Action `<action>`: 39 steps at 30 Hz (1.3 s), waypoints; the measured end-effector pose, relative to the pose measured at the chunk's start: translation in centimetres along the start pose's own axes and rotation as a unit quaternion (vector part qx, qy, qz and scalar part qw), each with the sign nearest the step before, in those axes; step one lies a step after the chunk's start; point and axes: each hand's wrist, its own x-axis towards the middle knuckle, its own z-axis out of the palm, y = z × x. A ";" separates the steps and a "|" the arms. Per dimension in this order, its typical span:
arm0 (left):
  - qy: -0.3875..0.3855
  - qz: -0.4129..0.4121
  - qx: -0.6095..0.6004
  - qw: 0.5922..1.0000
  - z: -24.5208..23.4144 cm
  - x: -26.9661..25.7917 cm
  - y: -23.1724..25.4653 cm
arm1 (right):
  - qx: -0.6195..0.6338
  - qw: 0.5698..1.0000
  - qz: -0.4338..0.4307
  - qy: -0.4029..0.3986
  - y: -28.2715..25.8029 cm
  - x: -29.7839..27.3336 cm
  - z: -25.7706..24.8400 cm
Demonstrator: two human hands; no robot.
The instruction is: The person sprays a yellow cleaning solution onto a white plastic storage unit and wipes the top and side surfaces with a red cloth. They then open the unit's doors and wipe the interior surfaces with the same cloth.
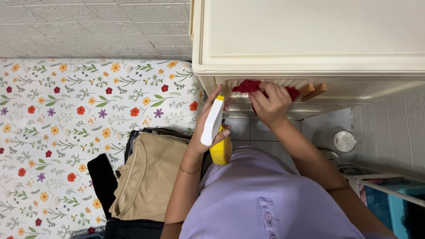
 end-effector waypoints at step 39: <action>-0.011 -0.087 -0.131 0.987 1.2 0.7 -1.9 | 0.001 0.999 0.031 -0.026 0.6 -2.2 0.4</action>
